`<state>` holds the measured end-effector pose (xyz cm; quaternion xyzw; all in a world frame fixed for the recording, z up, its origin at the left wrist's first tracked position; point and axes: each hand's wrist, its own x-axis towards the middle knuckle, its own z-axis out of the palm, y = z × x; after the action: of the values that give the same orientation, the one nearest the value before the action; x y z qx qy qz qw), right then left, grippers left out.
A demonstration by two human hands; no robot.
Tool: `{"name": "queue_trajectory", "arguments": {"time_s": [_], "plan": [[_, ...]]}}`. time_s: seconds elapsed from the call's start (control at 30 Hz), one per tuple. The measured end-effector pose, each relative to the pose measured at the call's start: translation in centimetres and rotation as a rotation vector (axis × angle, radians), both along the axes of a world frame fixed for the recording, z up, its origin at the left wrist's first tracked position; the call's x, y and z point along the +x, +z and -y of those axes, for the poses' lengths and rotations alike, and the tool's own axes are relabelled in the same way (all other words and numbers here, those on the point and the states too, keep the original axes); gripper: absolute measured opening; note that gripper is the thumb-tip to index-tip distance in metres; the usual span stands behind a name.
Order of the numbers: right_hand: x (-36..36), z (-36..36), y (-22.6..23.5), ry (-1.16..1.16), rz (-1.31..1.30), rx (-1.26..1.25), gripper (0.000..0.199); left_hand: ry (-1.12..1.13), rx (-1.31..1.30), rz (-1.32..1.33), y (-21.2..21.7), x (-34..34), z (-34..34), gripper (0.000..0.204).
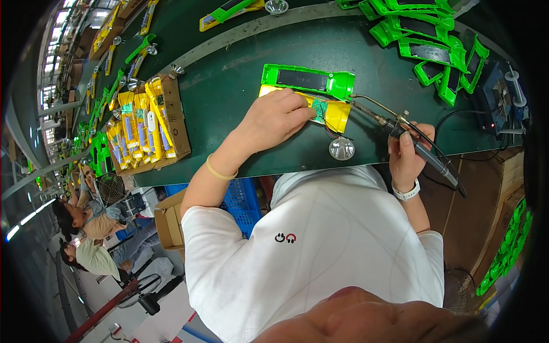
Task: Soldering wires onto circuit boards for solar-powered flashlights on an industrial assembly line.
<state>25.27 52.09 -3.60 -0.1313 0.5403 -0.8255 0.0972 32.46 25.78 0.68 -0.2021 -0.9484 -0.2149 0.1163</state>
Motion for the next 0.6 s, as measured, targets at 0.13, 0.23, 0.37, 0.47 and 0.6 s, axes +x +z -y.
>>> {"name": "queue_trajectory", "arguments": {"time_s": [0.13,0.23,0.37,0.47,0.6], "plan": [[0.6,-1.0,0.6,0.215,0.116,-0.076,0.031,0.01,0.02,0.026,0.4,0.0,-0.1,0.019],[2.0,-0.3,0.7,0.244,0.104,-0.064,0.034,0.042,0.07,0.023,1.4,-0.2,-0.1,0.026],[2.7,0.8,0.8,0.243,0.145,0.005,0.041,-0.099,0.021,0.054,1.4,-1.3,-2.3,0.026],[2.8,0.7,0.2,0.255,0.136,0.094,0.044,-0.053,0.104,0.104,0.1,-1.4,-2.3,0.014],[2.7,0.2,-0.1,0.221,0.12,0.103,0.044,0.074,0.437,0.364,0.1,-1.0,-1.2,0.011]]}}
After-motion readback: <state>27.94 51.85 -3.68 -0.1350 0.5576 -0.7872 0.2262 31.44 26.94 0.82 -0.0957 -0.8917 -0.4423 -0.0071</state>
